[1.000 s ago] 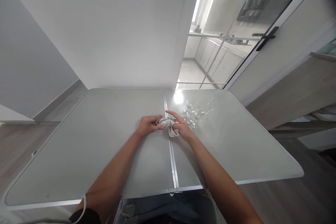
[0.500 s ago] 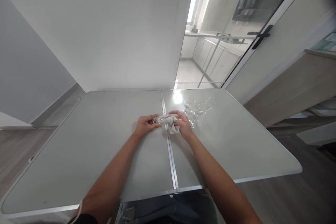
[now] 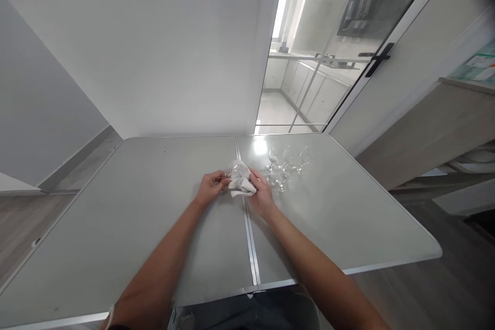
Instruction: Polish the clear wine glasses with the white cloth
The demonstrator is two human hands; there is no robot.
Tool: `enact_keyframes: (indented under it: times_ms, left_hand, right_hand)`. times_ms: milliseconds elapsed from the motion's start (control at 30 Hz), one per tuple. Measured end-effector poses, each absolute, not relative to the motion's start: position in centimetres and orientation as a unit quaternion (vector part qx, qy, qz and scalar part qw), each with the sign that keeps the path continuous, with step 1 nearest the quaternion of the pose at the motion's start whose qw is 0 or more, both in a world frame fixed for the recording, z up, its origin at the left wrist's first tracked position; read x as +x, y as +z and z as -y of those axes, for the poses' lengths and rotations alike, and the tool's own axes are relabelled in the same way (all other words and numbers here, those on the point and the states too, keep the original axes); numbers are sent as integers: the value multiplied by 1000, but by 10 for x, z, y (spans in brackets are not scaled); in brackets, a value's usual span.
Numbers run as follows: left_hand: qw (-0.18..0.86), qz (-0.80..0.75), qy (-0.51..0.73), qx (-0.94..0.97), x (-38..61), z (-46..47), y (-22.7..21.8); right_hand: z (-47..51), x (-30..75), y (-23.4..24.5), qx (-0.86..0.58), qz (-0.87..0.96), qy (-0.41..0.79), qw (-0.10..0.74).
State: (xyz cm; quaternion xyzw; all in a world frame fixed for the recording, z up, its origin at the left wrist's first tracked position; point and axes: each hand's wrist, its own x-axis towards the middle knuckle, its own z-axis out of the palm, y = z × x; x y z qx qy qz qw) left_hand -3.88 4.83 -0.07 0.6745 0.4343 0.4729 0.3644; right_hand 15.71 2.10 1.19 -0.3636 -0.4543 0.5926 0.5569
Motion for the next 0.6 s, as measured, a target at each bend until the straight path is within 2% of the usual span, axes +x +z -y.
enact_keyframes:
  times_ms: [133, 333, 467, 600]
  left_hand:
    - [292, -445, 471, 703, -38, -48, -3]
    - [128, -447, 412, 784, -34, -46, -14]
    - [9, -380, 362, 851, -31, -44, -16]
    - [-74, -329, 343, 877, -30, -40, -14]
  right_hand:
    - [-18, 157, 12, -390, 636, 366, 556]
    - [-34, 171, 20, -268, 861, 124, 414]
    - [-36, 181, 25, -211, 904, 95, 359]
    - [-33, 185, 30, -229, 883, 158, 378]
